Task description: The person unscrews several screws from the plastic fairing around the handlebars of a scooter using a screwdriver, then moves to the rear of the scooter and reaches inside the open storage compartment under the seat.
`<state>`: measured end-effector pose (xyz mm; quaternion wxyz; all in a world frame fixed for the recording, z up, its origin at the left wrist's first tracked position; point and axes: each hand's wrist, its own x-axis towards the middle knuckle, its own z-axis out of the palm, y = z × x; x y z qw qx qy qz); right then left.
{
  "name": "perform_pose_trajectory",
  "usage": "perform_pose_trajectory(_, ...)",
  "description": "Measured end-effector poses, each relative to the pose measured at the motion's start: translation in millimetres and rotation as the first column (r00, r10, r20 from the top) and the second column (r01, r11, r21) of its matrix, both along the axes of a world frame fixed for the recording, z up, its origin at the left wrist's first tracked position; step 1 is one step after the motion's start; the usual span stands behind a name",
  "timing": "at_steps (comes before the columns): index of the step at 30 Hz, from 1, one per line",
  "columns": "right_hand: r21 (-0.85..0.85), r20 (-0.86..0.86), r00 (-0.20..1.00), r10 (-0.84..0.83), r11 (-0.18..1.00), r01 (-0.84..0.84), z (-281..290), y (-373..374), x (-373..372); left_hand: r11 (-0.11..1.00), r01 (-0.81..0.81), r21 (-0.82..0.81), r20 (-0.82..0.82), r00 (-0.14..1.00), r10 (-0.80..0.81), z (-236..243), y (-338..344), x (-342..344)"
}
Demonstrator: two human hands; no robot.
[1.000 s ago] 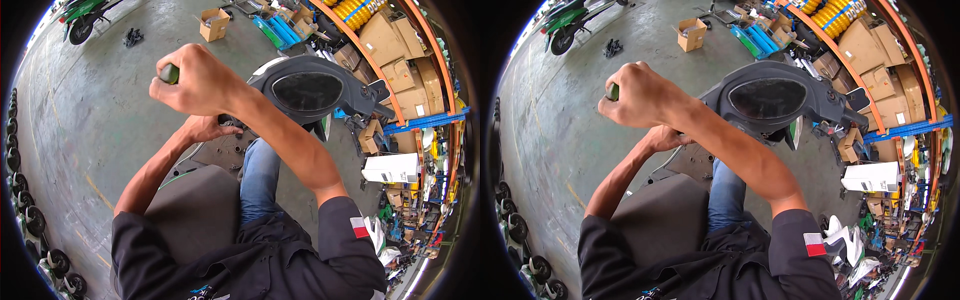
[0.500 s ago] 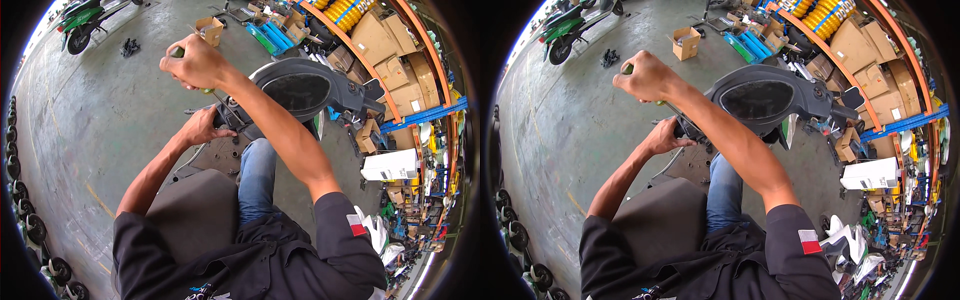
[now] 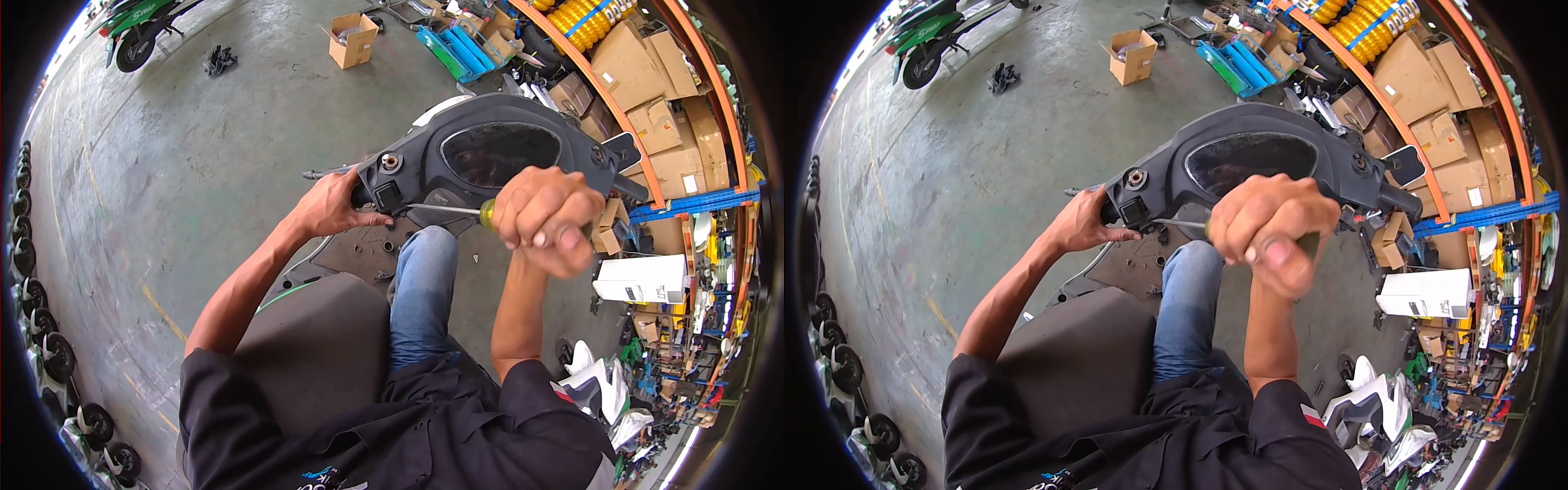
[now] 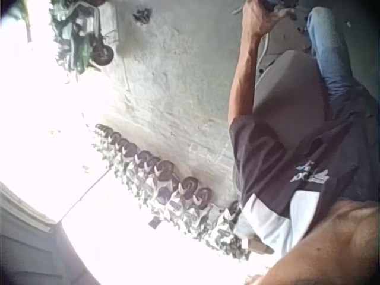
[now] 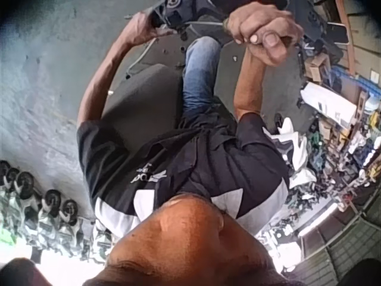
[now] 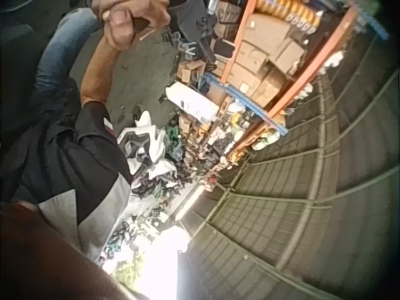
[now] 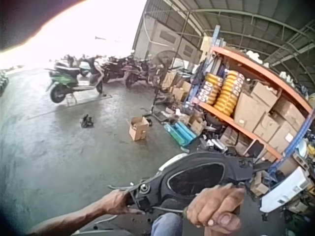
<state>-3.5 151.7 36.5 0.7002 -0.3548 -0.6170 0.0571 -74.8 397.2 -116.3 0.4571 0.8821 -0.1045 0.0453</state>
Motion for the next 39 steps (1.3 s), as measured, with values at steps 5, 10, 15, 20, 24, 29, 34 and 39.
perform_pose_trajectory(5, -0.226, 0.431, 0.899, 0.075, 0.974, 0.027, 4.7, 45.1, -58.3, 0.997, 0.022, 0.073, -0.128, 0.992, -0.012, -3.1, 1.9, 7.0)
perform_pose_trajectory(10, -0.487, -0.201, 0.929, -0.31, 0.855, 0.18, 27.9, 111.6, 48.4, 0.999, 0.007, 0.034, -0.08, 0.997, -0.005, -4.4, -4.2, 1.0)
perform_pose_trajectory(15, -0.617, -0.205, 0.942, -0.267, 0.782, 0.088, 15.5, 156.0, 39.8, 0.999, 0.036, 0.031, -0.047, 0.998, -0.034, -14.7, -0.6, 0.6)
perform_pose_trajectory(20, -0.63, -0.247, 0.897, -0.368, 0.764, 0.14, 3.4, 163.4, 67.7, 0.997, 0.044, 0.06, -0.067, 0.997, -0.04, -5.6, -4.2, 5.1)
perform_pose_trajectory(24, -0.576, -0.304, 0.887, -0.348, 0.809, 0.12, 5.2, 150.3, 76.4, 0.993, 0.033, 0.112, -0.138, 0.99, -0.017, 4.2, -1.6, 7.4)
perform_pose_trajectory(29, 0.018, -0.155, 0.987, 0.051, 0.999, -0.049, 20.5, 1.5, 31.4, 0.999, 0.035, 0.012, -0.065, 0.997, -0.034, -5.2, -3.2, 5.9)
perform_pose_trajectory(34, 0.184, -0.167, 0.971, -0.174, 0.962, 0.204, -19.0, -68.7, 2.5, 0.999, 0.039, 0.035, -0.204, 0.978, -0.031, -1.9, -2.5, 4.4)
perform_pose_trajectory(39, 0.256, -0.277, 0.956, -0.101, 0.951, 0.174, -42.7, -63.2, 14.7, 1.0, 0.0, 0.012, -0.159, 0.987, 0.002, -7.2, -6.8, 3.1)
